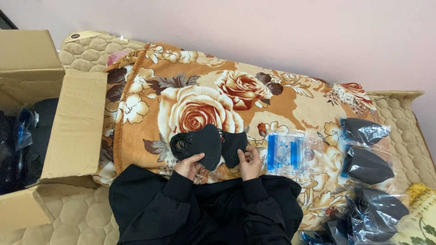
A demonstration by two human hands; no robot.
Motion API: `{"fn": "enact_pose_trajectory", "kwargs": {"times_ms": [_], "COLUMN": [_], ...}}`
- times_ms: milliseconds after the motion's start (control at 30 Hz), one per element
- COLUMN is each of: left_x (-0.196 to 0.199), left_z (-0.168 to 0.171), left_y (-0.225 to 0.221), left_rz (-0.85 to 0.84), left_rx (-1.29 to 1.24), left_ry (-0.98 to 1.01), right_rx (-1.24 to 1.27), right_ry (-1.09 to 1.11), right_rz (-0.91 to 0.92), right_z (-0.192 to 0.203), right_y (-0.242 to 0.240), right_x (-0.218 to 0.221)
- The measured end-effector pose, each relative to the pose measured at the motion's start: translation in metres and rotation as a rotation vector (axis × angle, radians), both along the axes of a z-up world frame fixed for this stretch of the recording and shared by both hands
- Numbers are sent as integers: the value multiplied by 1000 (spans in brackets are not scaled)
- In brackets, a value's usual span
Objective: Unpacking and inspecting black face masks from a cardboard box and plastic bags on a mattress.
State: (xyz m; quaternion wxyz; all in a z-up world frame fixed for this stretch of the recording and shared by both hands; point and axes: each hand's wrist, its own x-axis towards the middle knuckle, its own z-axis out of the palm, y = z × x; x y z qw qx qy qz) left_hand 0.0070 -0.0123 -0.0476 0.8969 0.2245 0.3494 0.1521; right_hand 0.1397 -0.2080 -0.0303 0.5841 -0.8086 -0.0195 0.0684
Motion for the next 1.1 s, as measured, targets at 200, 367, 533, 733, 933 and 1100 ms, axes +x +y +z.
{"fn": "enact_pose_trajectory", "kwargs": {"times_ms": [200, 367, 533, 733, 933, 1100], "left_x": [-1, -2, -2, -2, 1, 6], "left_z": [7, 4, 22, 19, 11, -24], "left_y": [-6, -7, -10, -11, -14, -10], "left_rz": [-18, 12, 10, -73, -83, -102], "left_rx": [14, 23, 17, 49, 93, 96], "left_ry": [-9, -12, 2, -8, 48, 50], "right_rx": [-234, -285, -338, -435, -381, -248], "right_ry": [-125, -179, -198, -241, -284, -376], "right_rz": [39, 22, 26, 40, 20, -11], "right_z": [44, 50, 46, 29, 27, 32], "right_y": [9, 11, 12, 8, 8, 10], "right_x": [-19, -22, -21, -16, -18, -31]}}
